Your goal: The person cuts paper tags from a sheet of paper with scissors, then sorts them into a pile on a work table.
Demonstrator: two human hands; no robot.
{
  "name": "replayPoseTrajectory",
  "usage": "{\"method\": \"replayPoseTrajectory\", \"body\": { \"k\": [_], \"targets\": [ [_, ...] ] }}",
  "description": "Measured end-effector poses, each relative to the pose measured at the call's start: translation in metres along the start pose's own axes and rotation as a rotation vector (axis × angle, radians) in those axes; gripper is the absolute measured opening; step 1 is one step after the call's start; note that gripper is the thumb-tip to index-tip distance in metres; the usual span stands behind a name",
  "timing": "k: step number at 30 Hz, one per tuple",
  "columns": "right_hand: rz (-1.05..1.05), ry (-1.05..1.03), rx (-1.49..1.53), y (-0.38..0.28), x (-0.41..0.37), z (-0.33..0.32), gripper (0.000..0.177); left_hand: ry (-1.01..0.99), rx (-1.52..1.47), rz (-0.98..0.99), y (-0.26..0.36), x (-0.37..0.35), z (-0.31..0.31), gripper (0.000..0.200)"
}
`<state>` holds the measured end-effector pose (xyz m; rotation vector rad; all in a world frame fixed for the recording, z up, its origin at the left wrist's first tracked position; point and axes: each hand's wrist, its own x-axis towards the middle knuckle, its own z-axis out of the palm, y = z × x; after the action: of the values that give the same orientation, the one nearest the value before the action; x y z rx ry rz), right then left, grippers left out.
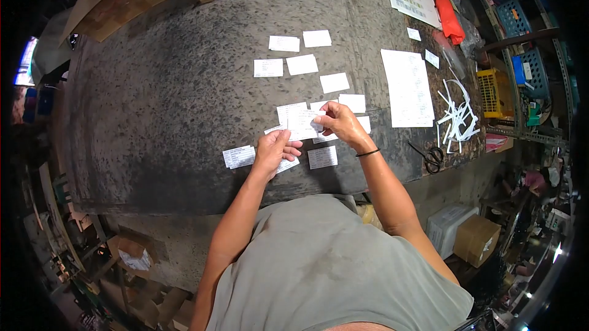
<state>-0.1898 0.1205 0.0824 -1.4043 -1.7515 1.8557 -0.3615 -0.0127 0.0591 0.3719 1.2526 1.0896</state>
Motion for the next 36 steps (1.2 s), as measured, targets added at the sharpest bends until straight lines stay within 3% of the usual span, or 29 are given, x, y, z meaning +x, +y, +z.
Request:
{"method": "replayPoseTrajectory", "body": {
  "k": [21,28,36],
  "targets": [
    [-0.025,-0.041,0.131,-0.012,0.004,0.012,0.019,-0.017,-0.183,-0.013,0.004,0.0,-0.011,0.044],
    [-0.089,-0.088,0.115,-0.005,0.012,0.025,0.019,0.028,-0.159,-0.027,0.0,0.009,-0.013,0.034],
    [-0.012,-0.124,0.028,-0.005,0.026,0.028,0.019,0.123,-0.161,-0.031,-0.001,0.018,-0.018,0.027]
  ]
}}
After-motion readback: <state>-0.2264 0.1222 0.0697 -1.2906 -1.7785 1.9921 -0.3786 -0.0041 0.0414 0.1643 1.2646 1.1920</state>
